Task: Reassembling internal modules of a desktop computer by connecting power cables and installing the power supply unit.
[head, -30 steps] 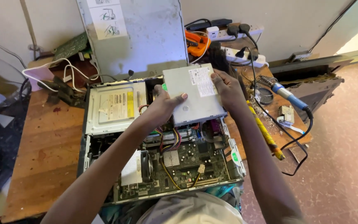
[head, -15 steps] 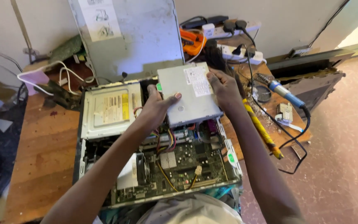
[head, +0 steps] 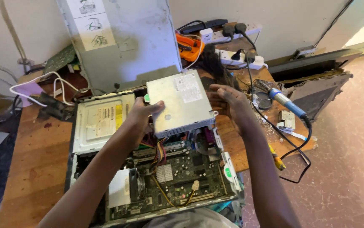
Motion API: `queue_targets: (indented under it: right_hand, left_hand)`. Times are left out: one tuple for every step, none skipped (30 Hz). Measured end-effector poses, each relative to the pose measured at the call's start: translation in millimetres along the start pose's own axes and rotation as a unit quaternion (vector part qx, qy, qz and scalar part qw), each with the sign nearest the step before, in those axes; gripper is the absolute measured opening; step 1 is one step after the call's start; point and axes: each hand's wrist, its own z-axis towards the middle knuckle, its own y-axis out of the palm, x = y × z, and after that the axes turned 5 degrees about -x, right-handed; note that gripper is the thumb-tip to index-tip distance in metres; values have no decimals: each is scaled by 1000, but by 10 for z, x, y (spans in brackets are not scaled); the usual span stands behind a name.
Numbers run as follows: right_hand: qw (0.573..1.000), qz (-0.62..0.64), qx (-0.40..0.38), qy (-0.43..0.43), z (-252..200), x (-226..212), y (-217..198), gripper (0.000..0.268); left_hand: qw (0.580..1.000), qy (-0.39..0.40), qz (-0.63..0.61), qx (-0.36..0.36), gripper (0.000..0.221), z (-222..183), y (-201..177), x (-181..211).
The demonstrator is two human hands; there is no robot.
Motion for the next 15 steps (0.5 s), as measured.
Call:
queue_targets:
  right_hand:
    - [1000,1,3,-1,-48,16,-13,49]
    - [1000,5,3,3,-104,44,-12,50]
    - [1000,8,4,8,-159,71,-10,51]
    - [1000,11,4,7,-242,57,17,51]
    - [1000,4,14,10,-319,41,40,49]
    - [1000,-5,28,13,-401,13,35,48]
    - [999,-2,32,12,-419,15,66,48]
    - [1000,4,23,13,-454,30,95,50]
    - [1000,11,15,13,-488,46,126,52]
    - [1000,12,18,14,-457,139,85,52]
    - [1000,-5,-12,0,-429,234,50,61]
    - [999,-22,-43,-12,-409,336,26,70]
    - [999,-20,-43,-10,-478,253,63,70]
    - [996,-68,-46,-16,-537,162,110,81]
    - [992,-115,-49,-22,-600,69,163,93]
  left_hand:
    - [1000,0,2,-2,78,44,-13,-27]
    - [1000,6,-9,1,76,67,-39,-64]
    - [1000,12,-19,4,74,92,-66,-99]
    - [1000,12,-16,5,74,-28,19,0]
    - [1000,6,-15,14,73,-142,110,102]
    - [1000,0,-14,18,72,-233,229,207]
    - [1000,0,-11,15,72,-187,218,196]
    - [1000,-4,-18,16,69,-149,211,168]
    - [1000,-8,-24,18,66,-111,200,138]
    - [1000,-9,-23,16,66,-89,203,154]
    - [1000,-12,-18,16,63,-70,200,170]
    - [1000,-16,-15,18,61,-70,186,174]
    - [1000,-18,-14,19,61,-39,176,160]
    - [999,-25,-18,11,60,-13,157,159]
    - [999,-32,-21,4,59,6,131,160]
